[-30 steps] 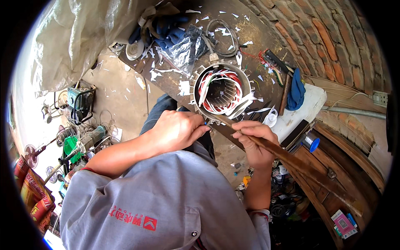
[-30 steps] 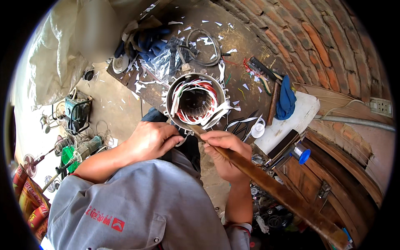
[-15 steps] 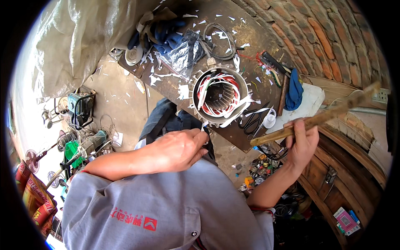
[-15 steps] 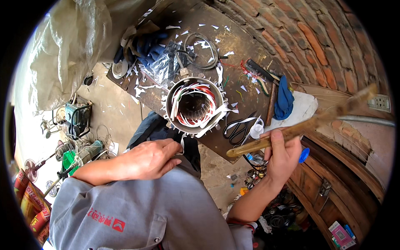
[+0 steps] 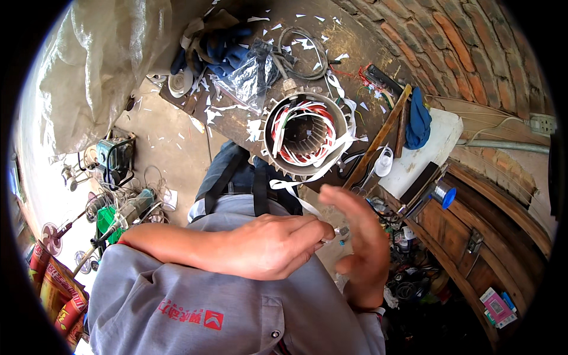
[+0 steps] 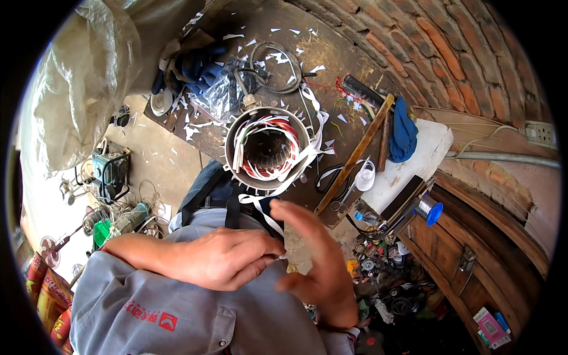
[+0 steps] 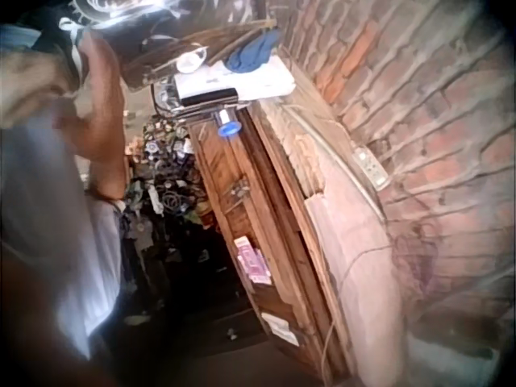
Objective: The person winds white insulating tape around the copper windings of a motor stator. They repeatedly wrap the tape around the coil slots, pull it taut, and tear it off by hand to secure the windings in place.
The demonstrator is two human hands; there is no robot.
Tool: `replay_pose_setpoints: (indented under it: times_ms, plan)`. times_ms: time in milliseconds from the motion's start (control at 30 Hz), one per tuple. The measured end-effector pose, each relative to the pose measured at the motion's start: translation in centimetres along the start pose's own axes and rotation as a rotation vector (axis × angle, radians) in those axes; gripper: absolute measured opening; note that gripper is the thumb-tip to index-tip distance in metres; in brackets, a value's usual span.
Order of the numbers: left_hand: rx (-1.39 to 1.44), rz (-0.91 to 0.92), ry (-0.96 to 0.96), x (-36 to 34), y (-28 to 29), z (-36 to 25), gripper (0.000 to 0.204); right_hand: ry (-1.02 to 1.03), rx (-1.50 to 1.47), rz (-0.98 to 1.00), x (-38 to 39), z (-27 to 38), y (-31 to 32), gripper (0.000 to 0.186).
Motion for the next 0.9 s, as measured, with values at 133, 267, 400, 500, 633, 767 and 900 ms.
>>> replay_pose_setpoints:
  times_ms: [133, 267, 400, 500, 633, 767, 900]
  plan:
    - [-0.237, -0.06, -0.17, 0.0, 1.7, -1.4, 0.021, -0.384, -0.091, 0.345, 2.7, -3.9, -2.6, 0.035]
    - [-0.23, -0.098, -0.195, 1.3, 3.5, -1.4, 0.018, -0.161, 0.143, 0.367, 0.8, -1.4, -1.4, 0.013]
    - [-0.332, -0.133, -0.293, 2.1, 4.1, -1.6, 0.014, -0.211, 0.094, 0.379, -0.7, -0.4, -0.6, 0.007]
    - [-0.316, -0.245, -0.309, 2.3, 4.8, -0.6, 0.018, -0.267, -0.018, 0.298, -1.7, 0.0, 0.0, 0.008]
    - [-0.269, -0.439, -0.2, 3.6, 6.9, 1.1, 0.031, -0.273, 0.162, 0.26, -3.7, -0.1, 2.0, 0.011]
    - [-0.258, -0.449, -0.05, 5.3, 8.6, 3.5, 0.034, -0.534, 0.164, 0.318, -5.4, -4.7, 2.6, 0.016]
    - [-0.226, -0.409, 0.05, 6.0, 9.2, 4.9, 0.024, -0.777, 0.104, 0.376, -5.9, -6.8, 2.4, 0.017]
Point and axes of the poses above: each hand's wrist, its own x-axis away from the middle knuckle, its own y-axis out of the back of the hand, z = x × y, the point moved 7 cm from there along -x, towards the middle knuckle, and after that the axes turned 13 degrees about x, right-handed, at the moved point
